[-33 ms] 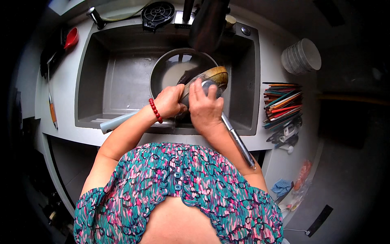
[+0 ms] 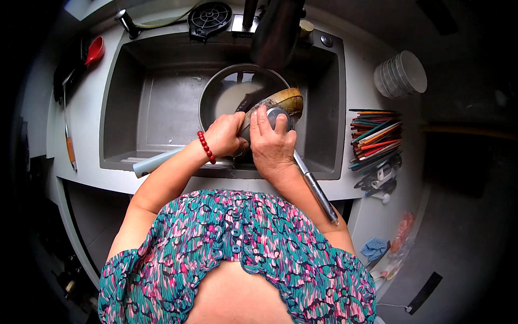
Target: The person washes a pan in a sink by hand, scrubbing the interior surface with a scouring pad and then turning it over to scrub the bottom while rinsing it with water.
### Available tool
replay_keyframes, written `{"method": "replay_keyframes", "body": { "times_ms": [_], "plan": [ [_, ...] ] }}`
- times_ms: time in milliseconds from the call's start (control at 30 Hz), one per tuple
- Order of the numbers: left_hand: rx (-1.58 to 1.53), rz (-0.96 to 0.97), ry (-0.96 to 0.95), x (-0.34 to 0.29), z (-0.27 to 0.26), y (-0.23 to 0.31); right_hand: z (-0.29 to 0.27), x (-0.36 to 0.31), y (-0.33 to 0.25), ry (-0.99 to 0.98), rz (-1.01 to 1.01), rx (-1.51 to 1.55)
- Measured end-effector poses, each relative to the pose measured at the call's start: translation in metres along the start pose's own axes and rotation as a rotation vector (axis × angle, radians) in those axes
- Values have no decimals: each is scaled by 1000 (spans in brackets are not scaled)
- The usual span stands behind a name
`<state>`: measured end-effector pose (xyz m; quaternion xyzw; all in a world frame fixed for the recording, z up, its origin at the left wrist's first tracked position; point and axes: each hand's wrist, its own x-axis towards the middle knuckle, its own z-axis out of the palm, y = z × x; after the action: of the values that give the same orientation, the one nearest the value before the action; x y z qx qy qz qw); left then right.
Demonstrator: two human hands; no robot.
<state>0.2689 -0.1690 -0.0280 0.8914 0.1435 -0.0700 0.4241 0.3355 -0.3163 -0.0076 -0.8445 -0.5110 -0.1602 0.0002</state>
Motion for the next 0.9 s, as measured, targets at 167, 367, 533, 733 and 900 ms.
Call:
{"method": "replay_keyframes", "body": {
  "times_ms": [167,367,533,733,900],
  "plan": [
    [-5,-43,-31,2,-3,12,21,22,45,-44,267,191],
    [10,-38,-21,2,-2,4,15,5,14,38,81,75],
    [2,-40,-12,2,0,8,19,11,31,10,205,150],
    [0,-41,-29,2,-3,7,25,14,33,-16,231,150],
    [10,-29,-2,2,1,1,12,-1,10,38,77,67]
  ]
}}
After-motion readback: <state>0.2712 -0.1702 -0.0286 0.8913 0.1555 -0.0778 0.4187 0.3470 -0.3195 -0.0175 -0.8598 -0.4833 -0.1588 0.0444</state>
